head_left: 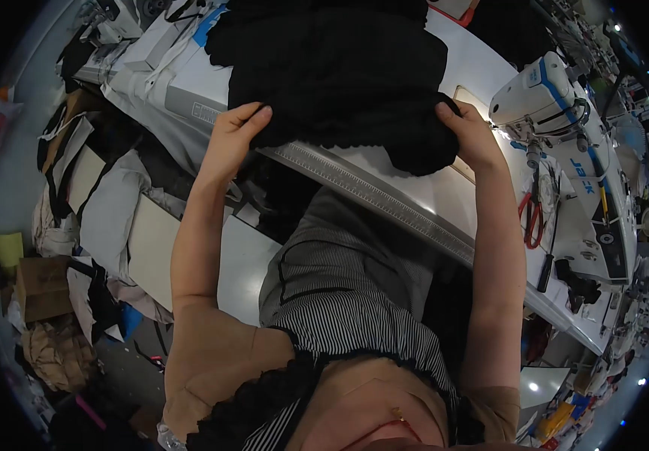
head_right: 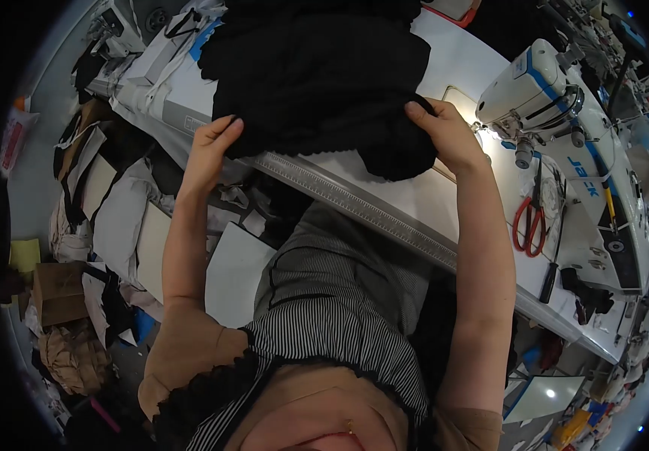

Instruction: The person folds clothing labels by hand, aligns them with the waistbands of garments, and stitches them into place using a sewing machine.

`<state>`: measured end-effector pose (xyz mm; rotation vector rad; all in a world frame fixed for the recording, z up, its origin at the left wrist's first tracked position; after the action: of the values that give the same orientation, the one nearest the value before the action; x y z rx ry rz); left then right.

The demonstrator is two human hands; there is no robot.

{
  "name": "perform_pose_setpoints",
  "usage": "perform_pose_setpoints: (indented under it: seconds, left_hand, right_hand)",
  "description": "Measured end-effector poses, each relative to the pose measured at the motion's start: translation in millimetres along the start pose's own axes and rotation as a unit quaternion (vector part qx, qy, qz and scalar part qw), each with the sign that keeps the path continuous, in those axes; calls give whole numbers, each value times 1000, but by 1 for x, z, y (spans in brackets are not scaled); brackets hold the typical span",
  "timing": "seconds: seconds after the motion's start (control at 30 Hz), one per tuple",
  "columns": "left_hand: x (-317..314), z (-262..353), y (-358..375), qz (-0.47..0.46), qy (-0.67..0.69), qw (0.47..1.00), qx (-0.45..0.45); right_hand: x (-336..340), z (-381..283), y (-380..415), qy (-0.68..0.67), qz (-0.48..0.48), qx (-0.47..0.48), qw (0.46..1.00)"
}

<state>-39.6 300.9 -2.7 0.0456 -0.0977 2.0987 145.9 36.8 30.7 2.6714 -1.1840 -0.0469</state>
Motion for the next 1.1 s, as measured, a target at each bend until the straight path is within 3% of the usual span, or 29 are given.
perform_pose_setpoints:
  seconds: [0.07, 0.13, 0.2, 0.23, 0.3, 0.4, 0.43, 0.5, 0.73, 0.8, 0.87, 0.93, 0.97, 1.03, 1.1]
  left_hand:
    - [0, 10, -2, 23, 64, 997, 32]
    - [-3, 13, -4, 44, 129, 989, 62]
    - [-2, 21, -9, 49, 104, 993, -18]
    - [1, 21, -8, 50, 102, 993, -18]
    - [7, 31, -5, 69, -110, 985, -111]
    - [9, 46, 6, 113, -144, 971, -151]
    - [8, 47, 9, 115, -146, 971, -149]
    - [11, 58, 17, 168, -207, 937, -226]
    - [31, 76, 36, 216, -250, 895, -300]
    - [41, 96, 41, 269, -344, 805, -401]
    - [51, 143, 33, 346, -400, 682, -505]
    - [26, 221, 33, 403, -442, 634, -490]
    - [2, 220, 22, 393, -428, 644, -498]
    - [-61, 213, -24, 227, -410, 669, -577]
    - [-127, 195, -71, 55, -378, 662, -645]
  right_hand:
    - [3, 9, -4, 3, 78, -37, 996]
    - [-3, 6, -1, -11, 83, -39, 996]
    - [-6, 5, 0, -25, 89, -42, 995]
    - [-7, 5, -1, -21, 84, -28, 996]
    - [-6, 8, -2, -17, 79, -18, 997]
    - [-7, 8, -3, -8, 32, 25, 999]
    - [-7, 5, -1, -4, 32, 45, 998]
    - [-10, 0, 2, -2, 28, 67, 997]
    - [-13, 3, 8, 56, 49, 122, 990]
    - [-26, -3, 15, 120, 53, 170, 977]
    - [-66, -19, 33, 147, 23, 220, 964]
    - [-109, -41, 61, 118, -30, 234, 965]
    - [-124, -46, 71, 99, -53, 235, 965]
    - [-136, -34, 82, -119, -37, 206, 971]
    - [-120, -5, 92, -100, 20, 171, 980]
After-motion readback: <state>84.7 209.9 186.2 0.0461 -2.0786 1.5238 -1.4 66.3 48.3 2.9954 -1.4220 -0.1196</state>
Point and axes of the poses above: each hand's wrist, its own y-axis away from the middle knuckle, its own x-axis out of the back of the hand, z = x × y, the point moved 5 cm from there along -y, towards the middle knuckle, and after that the axes turned 4 degrees about z, right-handed, at the moved point
